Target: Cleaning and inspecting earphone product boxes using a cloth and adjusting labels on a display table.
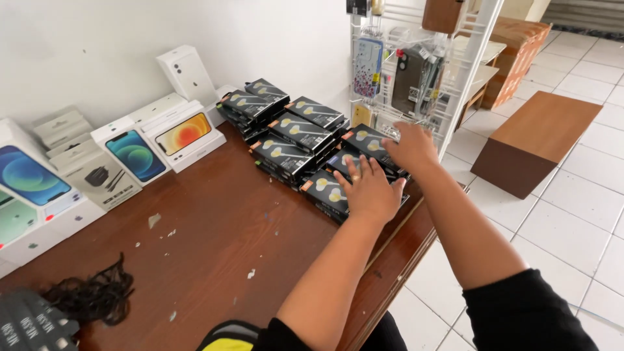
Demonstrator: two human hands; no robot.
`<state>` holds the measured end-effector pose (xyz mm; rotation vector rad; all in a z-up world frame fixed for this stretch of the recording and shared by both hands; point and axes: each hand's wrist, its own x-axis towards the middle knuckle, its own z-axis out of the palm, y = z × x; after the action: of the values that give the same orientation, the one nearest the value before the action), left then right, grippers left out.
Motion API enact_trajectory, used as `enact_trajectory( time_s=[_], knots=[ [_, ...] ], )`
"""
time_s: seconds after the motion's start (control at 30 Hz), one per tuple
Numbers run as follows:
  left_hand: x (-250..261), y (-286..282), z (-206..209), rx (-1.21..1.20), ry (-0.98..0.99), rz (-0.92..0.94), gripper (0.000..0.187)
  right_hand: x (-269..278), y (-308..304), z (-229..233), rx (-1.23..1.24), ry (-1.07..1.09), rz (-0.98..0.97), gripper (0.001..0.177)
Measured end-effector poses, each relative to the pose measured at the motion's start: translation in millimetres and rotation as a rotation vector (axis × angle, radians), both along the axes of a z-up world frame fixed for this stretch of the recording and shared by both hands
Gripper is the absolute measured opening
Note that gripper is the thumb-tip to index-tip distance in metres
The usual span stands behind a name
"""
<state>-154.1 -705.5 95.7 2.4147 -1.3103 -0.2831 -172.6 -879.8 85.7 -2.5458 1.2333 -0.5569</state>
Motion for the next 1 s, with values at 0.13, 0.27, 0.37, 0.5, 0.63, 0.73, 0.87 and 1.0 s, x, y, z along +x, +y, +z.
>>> enact_trajectory(
  time_s=[0.13,0.27,0.37,0.5,0.63,0.73,0.87,1.0],
  knots=[
    [-9,-9,-5,-0.003,-0.024,-0.007,0.077,-6,3,-12,0.084,-0.076,0.009,0.052],
    [-7,-11,-9,-0.070,-0.013,-0.009,0.075,-7,11,-16,0.010,-0.066,-0.016,0.053],
    [-2,-3,-4,-0.188,-0.046,0.032,0.074,-9,31,2,-0.048,-0.174,0.034,0.055],
    [13,18,-5,-0.453,-0.021,0.101,0.071,-14,83,27,-0.123,-0.522,0.260,0.059],
    [41,47,-28,-0.735,0.143,0.052,0.067,2,127,28,-0.109,-0.630,0.376,0.064],
    [62,72,-55,-0.947,0.184,0.038,0.063,15,166,17,-0.165,-0.708,0.476,0.070],
    [98,105,-110,-1.207,0.323,0.086,0.070,39,212,-9,-0.202,-0.643,0.519,0.070],
    [93,173,-90,-1.140,0.281,0.146,0.067,58,255,-26,-0.125,-0.584,0.586,0.077]
  ],
)
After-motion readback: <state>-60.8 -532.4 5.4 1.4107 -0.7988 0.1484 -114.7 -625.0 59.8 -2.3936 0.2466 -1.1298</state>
